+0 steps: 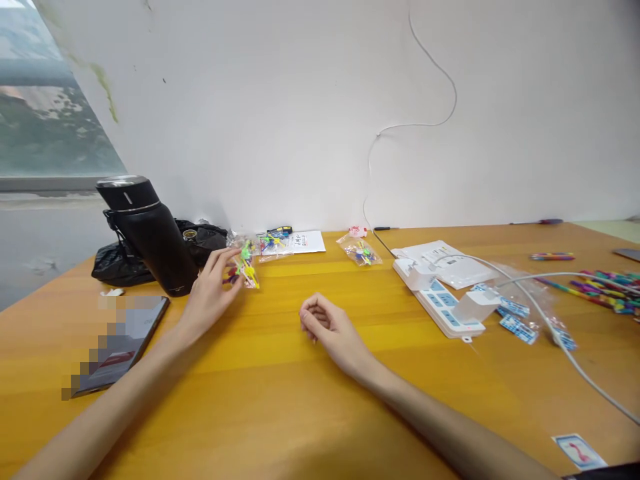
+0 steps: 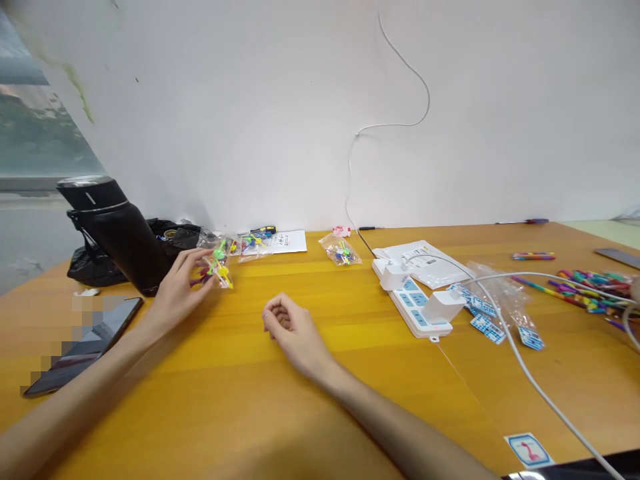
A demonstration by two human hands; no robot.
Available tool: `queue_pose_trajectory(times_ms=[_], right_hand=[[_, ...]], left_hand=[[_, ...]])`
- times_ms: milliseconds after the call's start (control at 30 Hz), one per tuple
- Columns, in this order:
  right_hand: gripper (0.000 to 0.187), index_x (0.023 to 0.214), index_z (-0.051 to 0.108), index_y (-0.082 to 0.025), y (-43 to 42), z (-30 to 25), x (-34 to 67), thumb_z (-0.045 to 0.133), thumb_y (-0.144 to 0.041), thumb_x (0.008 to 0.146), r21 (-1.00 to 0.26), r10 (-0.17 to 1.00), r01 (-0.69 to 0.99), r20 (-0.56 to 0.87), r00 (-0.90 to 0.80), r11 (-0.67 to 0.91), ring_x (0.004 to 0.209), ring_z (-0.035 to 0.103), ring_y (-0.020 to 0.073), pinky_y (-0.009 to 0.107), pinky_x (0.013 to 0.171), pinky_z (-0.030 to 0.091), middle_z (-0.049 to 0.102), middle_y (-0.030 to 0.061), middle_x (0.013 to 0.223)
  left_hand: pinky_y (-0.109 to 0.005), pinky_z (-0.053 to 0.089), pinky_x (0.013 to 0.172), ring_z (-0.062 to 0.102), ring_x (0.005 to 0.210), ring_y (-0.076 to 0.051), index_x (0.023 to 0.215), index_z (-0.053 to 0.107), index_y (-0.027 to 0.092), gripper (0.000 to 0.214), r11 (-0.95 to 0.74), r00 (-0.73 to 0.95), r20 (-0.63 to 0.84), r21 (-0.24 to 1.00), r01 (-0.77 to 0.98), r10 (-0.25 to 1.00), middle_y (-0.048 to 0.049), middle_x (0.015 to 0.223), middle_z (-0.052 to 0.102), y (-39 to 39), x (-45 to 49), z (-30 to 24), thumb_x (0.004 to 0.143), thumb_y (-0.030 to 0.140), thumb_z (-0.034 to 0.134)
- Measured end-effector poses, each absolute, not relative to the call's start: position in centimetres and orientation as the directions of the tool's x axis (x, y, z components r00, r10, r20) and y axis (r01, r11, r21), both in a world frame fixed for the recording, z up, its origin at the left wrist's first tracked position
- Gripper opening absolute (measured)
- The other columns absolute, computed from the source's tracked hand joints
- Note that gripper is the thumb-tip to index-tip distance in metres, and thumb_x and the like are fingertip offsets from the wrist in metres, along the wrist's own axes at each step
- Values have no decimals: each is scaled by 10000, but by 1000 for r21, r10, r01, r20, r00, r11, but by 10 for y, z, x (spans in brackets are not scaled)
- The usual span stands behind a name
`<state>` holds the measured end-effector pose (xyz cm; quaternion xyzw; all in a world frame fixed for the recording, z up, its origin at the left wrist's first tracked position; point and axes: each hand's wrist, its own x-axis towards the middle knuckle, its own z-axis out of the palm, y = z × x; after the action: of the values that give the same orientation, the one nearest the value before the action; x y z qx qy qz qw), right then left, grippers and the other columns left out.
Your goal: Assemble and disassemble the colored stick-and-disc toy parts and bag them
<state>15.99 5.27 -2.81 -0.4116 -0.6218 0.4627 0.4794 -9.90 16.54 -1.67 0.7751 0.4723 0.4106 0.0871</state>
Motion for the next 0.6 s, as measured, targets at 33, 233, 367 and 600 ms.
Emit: queue_pose_trajectory(times_ms=[33,233,367,600], right_hand=[[262,941,569,-211,54,-26,163,578,-469,985,-958,955,119,239,-177,262,745,551,139,252,676,447,600,7,846],[277,1241,606,-264,60,-6,183,605,-363,982,-796,866,374,499,-40,476,1145,573,210,353,1003,449,617,69,1258],[232,1153,675,-265,64,-1,192,637,-391,962,-773,873,410,463,-156,484,1093,604,223,384,1002,454,685,49,1134],[217,907,663,-209,67,-4,195,601,-407,972,-888,932,286,329,-152,360,907,657,189,311,865,497,707,28,918]], left_hand=[[-370,569,938,638,1119,-245,1385,530,285,488,-574,242,554,567,591,797,-80,1440,491,152,-96,-14,903,323,594],[-393,578,950,601,1241,-294,1281,652,323,408,-555,497,381,789,265,779,-92,1369,599,97,-77,-12,876,278,676],[-432,559,1002,577,1291,-327,1278,676,309,431,-450,607,269,877,167,748,-120,1401,597,89,-71,-20,851,266,718],[-385,530,1041,644,1235,-283,1394,543,261,628,-33,409,66,996,-86,910,-136,1425,610,110,-72,-36,825,336,798]])
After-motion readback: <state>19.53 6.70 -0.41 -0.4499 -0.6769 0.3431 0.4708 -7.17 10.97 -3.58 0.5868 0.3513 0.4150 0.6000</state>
